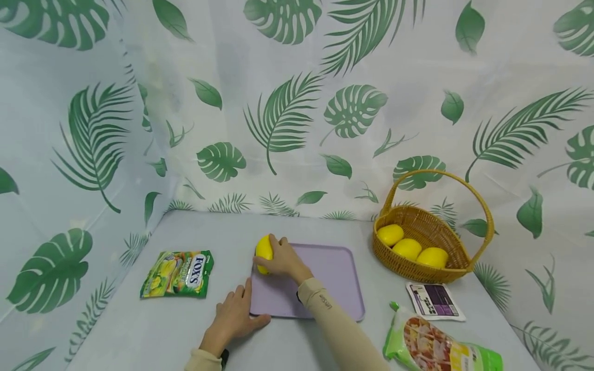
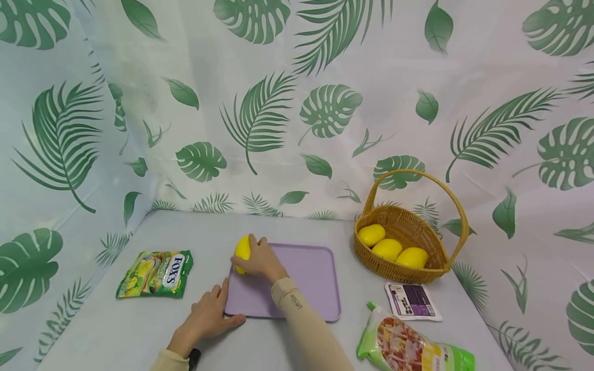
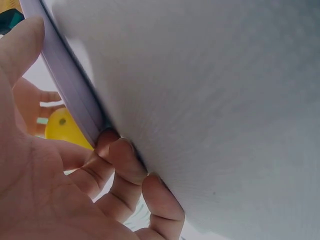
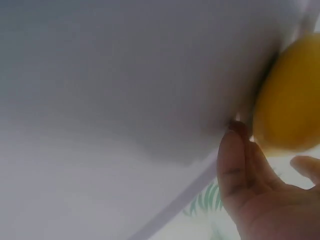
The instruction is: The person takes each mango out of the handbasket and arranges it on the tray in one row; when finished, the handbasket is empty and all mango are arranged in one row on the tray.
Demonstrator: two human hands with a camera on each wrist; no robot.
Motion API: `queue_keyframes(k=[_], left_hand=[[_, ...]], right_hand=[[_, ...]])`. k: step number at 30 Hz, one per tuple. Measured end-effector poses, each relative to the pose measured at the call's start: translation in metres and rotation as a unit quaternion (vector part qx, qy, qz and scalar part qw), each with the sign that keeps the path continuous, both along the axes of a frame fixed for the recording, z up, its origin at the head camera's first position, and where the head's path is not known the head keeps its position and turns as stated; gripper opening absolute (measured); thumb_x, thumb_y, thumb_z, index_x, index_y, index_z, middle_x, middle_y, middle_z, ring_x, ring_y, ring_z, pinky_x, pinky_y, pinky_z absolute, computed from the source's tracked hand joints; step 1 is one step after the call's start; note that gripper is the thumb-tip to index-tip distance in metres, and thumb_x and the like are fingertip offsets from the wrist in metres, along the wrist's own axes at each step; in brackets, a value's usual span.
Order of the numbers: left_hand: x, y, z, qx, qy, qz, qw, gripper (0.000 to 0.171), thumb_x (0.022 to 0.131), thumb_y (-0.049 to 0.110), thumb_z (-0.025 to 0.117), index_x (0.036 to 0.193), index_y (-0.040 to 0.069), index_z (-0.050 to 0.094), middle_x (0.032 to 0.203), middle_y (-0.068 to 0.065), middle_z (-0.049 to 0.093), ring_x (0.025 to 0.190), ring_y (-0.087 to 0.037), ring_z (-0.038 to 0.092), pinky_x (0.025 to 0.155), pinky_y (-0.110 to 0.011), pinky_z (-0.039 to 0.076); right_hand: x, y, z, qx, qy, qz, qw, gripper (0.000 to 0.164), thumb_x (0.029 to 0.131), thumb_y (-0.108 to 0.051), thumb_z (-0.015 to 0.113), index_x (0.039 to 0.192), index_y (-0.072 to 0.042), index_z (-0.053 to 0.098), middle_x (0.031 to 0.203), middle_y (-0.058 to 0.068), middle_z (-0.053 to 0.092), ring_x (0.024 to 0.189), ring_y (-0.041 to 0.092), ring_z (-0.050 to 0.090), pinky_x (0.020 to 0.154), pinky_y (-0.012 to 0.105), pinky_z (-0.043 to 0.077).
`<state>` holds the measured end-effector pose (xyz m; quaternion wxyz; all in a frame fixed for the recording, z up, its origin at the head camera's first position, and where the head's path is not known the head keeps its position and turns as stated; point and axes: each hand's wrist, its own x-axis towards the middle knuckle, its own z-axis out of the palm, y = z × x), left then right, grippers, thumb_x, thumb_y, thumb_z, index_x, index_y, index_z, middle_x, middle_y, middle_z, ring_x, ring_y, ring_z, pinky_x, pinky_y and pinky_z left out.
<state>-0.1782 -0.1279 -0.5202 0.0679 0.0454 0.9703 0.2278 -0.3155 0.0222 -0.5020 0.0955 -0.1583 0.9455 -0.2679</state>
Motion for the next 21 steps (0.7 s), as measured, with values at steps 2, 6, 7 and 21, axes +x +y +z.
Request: queue_keyframes(k=[2,6,7,21], left_hand=[[0.001,0.001,0.001,0.000,0.000,-0.001,1.0000,0.108,0.079,0.059,0.077,0.153,-0.005,0.032,0.140,-0.027,0.053,0.116,-0.042,0.057,0.088,-0.070,0.047],[0.003,0.000,0.001,-0.006,-0.005,-0.001,1.0000,0.108,0.079,0.059,0.077,0.153,-0.005,0.032,0.141,-0.028,0.052,0.116,-0.044,0.057,0.088,-0.070,0.047],[0.003,0.000,0.001,-0.008,-0.005,-0.001,1.0000,0.108,0.079,0.059,0.077,0.153,-0.005,0.033,0.141,-0.028,0.052,0.117,-0.044,0.057,0.088,-0.070,0.047],[0.001,0.000,0.005,-0.005,-0.006,-0.005,1.0000,0.107,0.080,0.056,0.077,0.153,-0.006,0.031,0.141,-0.030,0.051,0.119,-0.046,0.056,0.091,-0.073,0.045]], right_hand=[[0.000,0.007,0.003,-0.006,-0.003,-0.002,1.000,0.093,0.090,-0.068,0.054,0.160,-0.014,0.026,0.143,0.026,0.046,0.106,0.030,0.059,0.092,0.046,0.053],[0.001,0.025,0.010,-0.008,-0.011,-0.022,1.000,0.092,0.092,-0.071,0.047,0.159,-0.011,0.028,0.156,0.029,0.036,0.136,0.043,0.048,0.112,0.059,0.042],[0.001,0.031,0.013,-0.009,-0.012,-0.027,1.000,0.092,0.092,-0.071,0.047,0.159,-0.011,0.028,0.157,0.029,0.034,0.140,0.045,0.044,0.114,0.061,0.039],[-0.017,0.153,0.052,0.030,0.016,-0.056,0.998,0.084,0.096,-0.063,0.049,0.156,-0.006,0.034,0.157,0.031,0.034,0.143,0.048,0.039,0.116,0.062,0.034]])
